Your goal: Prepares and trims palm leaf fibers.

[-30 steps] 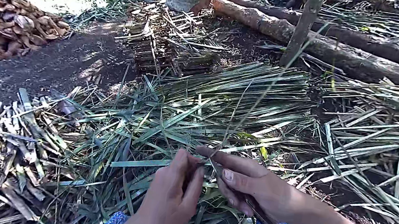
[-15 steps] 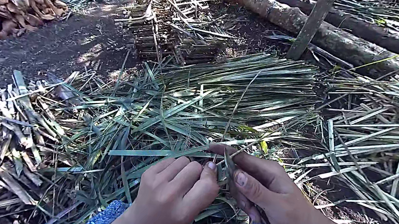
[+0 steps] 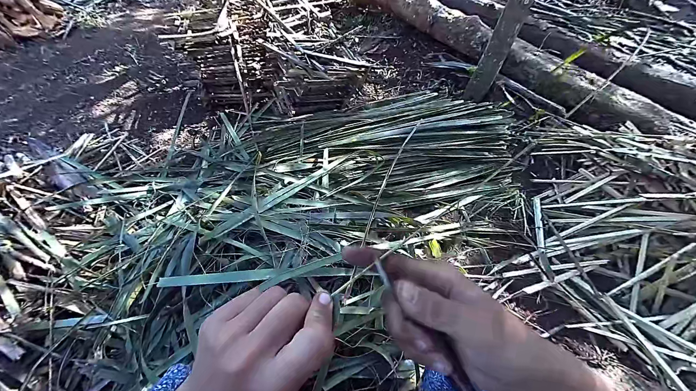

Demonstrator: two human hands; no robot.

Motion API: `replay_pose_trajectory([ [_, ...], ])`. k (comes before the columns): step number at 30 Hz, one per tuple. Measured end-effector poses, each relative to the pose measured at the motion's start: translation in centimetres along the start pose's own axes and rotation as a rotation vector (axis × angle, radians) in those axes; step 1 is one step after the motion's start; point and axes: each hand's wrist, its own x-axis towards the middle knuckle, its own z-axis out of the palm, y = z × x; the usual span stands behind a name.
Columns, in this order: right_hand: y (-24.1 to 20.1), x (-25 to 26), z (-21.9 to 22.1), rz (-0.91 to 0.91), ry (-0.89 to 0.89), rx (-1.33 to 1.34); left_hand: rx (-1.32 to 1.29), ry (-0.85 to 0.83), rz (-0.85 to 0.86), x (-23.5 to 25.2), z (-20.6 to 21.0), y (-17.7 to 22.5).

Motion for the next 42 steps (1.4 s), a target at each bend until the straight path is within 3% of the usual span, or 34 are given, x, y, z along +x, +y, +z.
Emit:
replay_pose_trajectory([
  [3,0.3,0.3,-0.2,-0.032,0.000,-0.028,0.002,-0.003,0.015,0.0,-0.2,-0.1],
  [10,-2.2,-0.6,-5.4,-0.285,0.432,-0.051,0.021,-0.045,0.030,-0.5,-1.1,-0.9],
  [12,-2.1,-0.8,-5.6,-0.325,0.474,-0.101,-0.035,-0.107,-0.109,-0.4,-0.8,-0.6],
  [14,-1.9,-0.8,-5.7,-0.398,0.476,-0.211,-0.196,-0.269,-0.376,-0.5,-1.0,-0.4],
  [17,-1.5,-0.7,-6.0,-0.522,0.435,-0.400,-0.691,-0.457,-0.735,-0.6,-1.5,-1.0],
  [19,-1.2,-0.6,-5.9,-0.549,0.414,-0.442,-0.897,-0.484,-0.843,-0.7,-1.7,-1.2],
  [21,-1.0,-0.6,-5.6,-0.524,0.376,-0.394,-0.934,-0.441,-0.889,-0.6,-1.5,-0.9],
  [26,0.5,-0.2,-2.7,-0.207,0.042,-0.293,-0.685,-0.239,-0.694,-0.6,-0.5,0.8],
  [30,1.6,0.6,-0.4,-0.157,-0.103,-0.235,-0.581,-0.164,-0.566,-0.4,-0.3,2.0],
  [33,1.3,0.6,-1.4,-0.235,0.002,-0.196,-0.576,-0.150,-0.545,-0.4,-0.6,2.1],
  [39,-1.8,-0.8,-6.0,-0.453,0.386,-0.162,-0.617,-0.192,-0.569,-1.0,-1.6,1.1],
  [42,-1.9,-1.1,-6.5,-0.489,0.474,-0.172,-0.577,-0.260,-0.557,-1.1,-1.8,0.6],
])
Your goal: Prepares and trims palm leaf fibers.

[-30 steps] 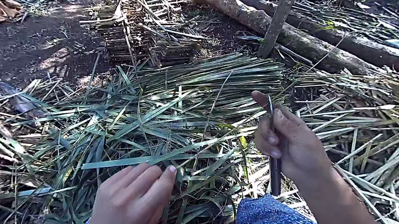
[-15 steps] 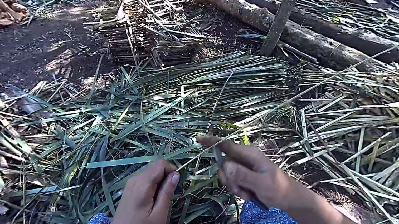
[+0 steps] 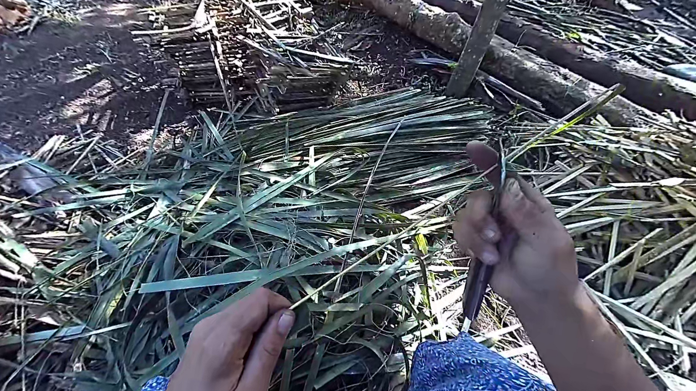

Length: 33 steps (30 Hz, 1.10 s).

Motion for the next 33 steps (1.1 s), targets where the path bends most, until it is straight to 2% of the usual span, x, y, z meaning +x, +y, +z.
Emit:
replay_pose_trajectory([
  [3,0.2,-0.3,0.7,-0.028,-0.036,-0.055,0.254,-0.071,-0.073,0.2,-0.4,-0.6],
  [6,0.9,-0.9,2.1,-0.078,-0.171,-0.169,0.319,-0.038,-0.086,0.8,-0.1,-0.7],
  [11,2.4,-2.3,5.6,-0.090,-0.349,-0.232,0.213,0.136,0.054,2.3,1.1,1.3],
  [16,3.1,-2.9,7.1,-0.079,-0.445,-0.231,-0.009,0.168,0.093,3.1,1.5,2.2],
  [19,2.9,-2.3,6.3,-0.098,-0.408,-0.233,-0.109,0.131,0.050,3.3,1.1,2.5],
  [24,0.8,-0.5,2.7,-0.106,-0.114,-0.136,-0.093,0.117,0.047,3.2,0.6,2.2],
  [26,0.6,-0.6,2.3,-0.069,-0.080,-0.091,-0.076,0.118,0.041,3.1,0.7,2.0],
  [28,0.8,-1.0,2.6,0.023,-0.166,-0.069,-0.059,0.114,0.024,3.0,0.8,1.8],
  [30,1.3,-1.7,3.7,0.119,-0.340,-0.085,-0.057,0.109,0.017,2.9,0.9,1.7],
  [33,2.0,-2.5,5.5,0.167,-0.591,-0.092,-0.076,0.100,0.024,2.8,1.2,1.7],
])
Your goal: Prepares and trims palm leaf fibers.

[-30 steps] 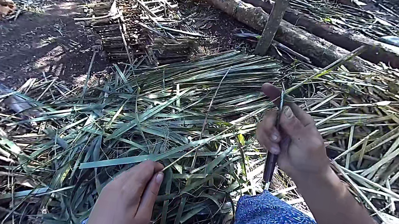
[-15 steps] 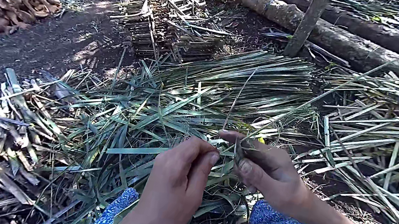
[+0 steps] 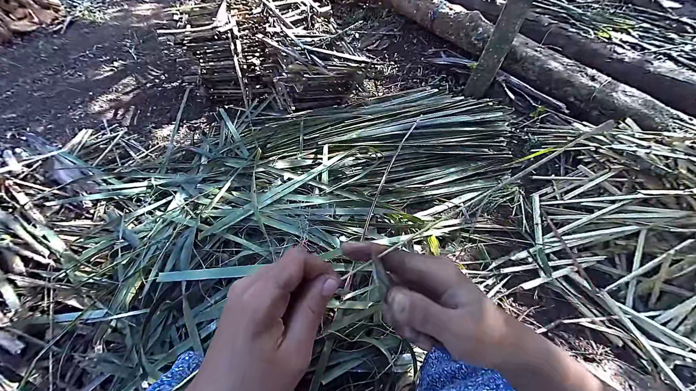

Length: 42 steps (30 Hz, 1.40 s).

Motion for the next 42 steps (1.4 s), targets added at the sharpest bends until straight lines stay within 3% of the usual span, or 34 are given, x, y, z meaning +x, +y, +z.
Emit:
replay_pose_trajectory([
  [2,0.1,0.2,-0.3,-0.013,0.015,0.024,-0.009,-0.008,0.008,-0.1,-0.2,-0.3],
  [8,-1.3,-1.1,-7.2,-0.181,0.565,0.107,0.076,-0.066,-0.035,-0.7,-3.8,-1.8],
  [11,-1.1,-1.7,-7.9,-0.201,0.687,0.124,0.159,-0.135,-0.060,-0.8,-4.7,-2.6],
  [15,-0.7,-1.1,-6.4,-0.166,0.636,0.110,0.276,-0.099,-0.024,-0.7,-3.8,-2.8],
  [21,0.3,0.5,-1.0,-0.064,0.311,0.019,0.273,0.004,0.107,0.2,-0.8,-0.7],
  [25,0.9,0.9,1.5,-0.030,0.212,-0.021,0.280,0.094,0.163,0.6,0.1,0.4],
  [37,0.8,1.1,-1.2,-0.191,0.314,-0.137,0.260,0.087,0.169,0.4,-0.9,0.3],
  [42,0.6,1.1,0.2,-0.052,0.135,-0.120,0.181,0.094,0.118,0.2,-0.8,0.1],
])
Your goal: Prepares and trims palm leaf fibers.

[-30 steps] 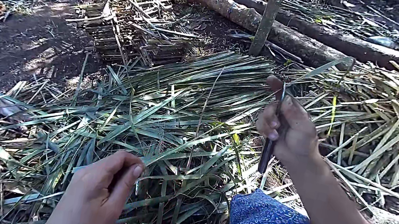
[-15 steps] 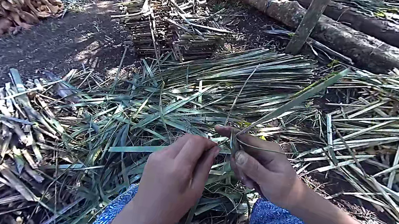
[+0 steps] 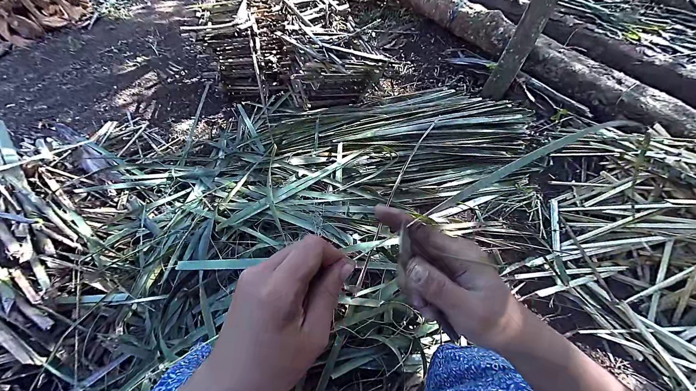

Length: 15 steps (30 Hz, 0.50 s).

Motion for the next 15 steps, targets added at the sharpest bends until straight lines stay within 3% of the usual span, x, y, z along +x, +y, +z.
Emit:
replay_pose_trajectory([
  [3,-0.2,0.0,0.7,0.062,-0.028,0.017,-0.019,0.000,-0.005,-0.2,0.1,-0.1],
  [7,-0.1,0.5,-1.2,0.006,0.108,0.078,0.035,0.003,0.039,-0.5,-0.3,-0.3],
  [15,0.1,0.2,-2.0,0.000,0.143,0.102,0.088,-0.003,0.072,-0.3,-0.2,-0.3],
])
